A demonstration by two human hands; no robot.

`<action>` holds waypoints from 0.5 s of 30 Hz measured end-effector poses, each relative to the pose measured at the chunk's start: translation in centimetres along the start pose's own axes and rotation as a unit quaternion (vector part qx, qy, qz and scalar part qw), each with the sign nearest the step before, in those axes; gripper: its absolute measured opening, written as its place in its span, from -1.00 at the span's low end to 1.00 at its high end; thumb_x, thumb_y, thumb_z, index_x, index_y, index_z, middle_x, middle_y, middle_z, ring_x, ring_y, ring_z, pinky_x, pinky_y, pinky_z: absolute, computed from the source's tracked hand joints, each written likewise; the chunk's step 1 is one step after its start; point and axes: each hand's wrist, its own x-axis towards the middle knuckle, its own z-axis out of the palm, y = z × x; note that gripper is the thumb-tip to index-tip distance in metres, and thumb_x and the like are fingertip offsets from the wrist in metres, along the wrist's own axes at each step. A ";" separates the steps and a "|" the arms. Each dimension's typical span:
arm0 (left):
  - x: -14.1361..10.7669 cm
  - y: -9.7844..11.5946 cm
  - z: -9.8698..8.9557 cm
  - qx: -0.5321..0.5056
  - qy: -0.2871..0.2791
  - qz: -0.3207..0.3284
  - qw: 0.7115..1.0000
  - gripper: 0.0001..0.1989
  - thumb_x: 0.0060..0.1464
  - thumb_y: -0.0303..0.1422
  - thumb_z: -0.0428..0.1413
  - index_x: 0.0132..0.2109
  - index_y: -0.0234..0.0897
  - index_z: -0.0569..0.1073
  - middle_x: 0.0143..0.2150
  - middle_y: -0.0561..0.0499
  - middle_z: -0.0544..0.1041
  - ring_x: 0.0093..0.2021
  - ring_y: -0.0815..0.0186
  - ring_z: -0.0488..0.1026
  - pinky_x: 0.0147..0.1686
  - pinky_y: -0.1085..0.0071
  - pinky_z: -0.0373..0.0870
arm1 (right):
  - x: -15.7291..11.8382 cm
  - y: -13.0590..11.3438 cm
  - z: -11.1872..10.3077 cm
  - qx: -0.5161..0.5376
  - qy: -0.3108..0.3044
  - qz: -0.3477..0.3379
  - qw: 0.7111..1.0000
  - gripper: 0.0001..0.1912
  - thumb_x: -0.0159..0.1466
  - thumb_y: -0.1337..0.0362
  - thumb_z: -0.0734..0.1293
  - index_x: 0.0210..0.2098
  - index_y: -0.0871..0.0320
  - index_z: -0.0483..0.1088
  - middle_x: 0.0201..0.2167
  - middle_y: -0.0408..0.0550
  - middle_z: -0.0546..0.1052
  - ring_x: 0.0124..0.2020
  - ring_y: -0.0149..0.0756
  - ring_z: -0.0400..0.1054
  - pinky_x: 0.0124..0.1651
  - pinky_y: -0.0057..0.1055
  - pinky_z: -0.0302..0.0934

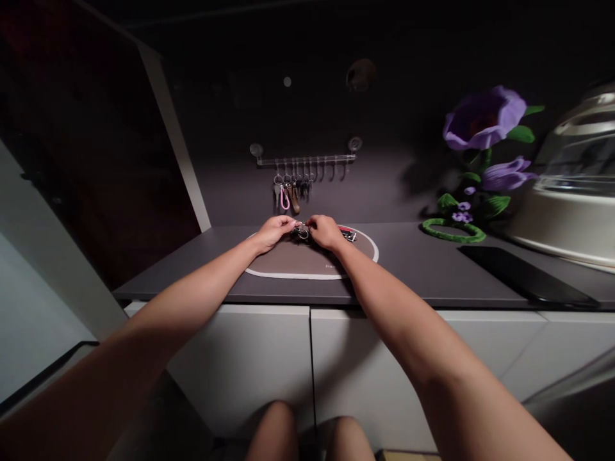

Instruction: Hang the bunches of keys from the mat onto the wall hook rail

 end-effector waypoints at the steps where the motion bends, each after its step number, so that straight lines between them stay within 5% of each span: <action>1: 0.0 0.1 0.1 -0.024 0.000 -0.010 1.000 -0.77 -0.13 -0.28 0.20 -0.35 -0.38 0.44 -0.32 -0.04 0.51 -0.35 0.42 0.38 -0.19 0.41 0.26 | 0.0 0.0 0.0 0.001 0.002 -0.003 1.000 -0.73 0.14 0.40 0.19 -0.21 0.21 0.46 -0.22 0.02 0.53 -0.19 -0.31 0.38 -0.12 -0.48 0.16; 15: -0.4 2.2 0.2 -0.210 0.034 -0.058 0.975 -0.91 0.05 -0.41 0.07 -0.33 -0.38 0.33 -0.29 -0.10 0.53 -0.25 0.34 0.46 -0.08 0.16 0.31 | 0.1 -0.3 0.1 0.051 0.054 -0.024 0.997 -0.74 0.16 0.37 0.20 -0.18 0.20 0.42 -0.21 0.03 0.51 -0.19 -0.28 0.36 -0.08 -0.38 0.17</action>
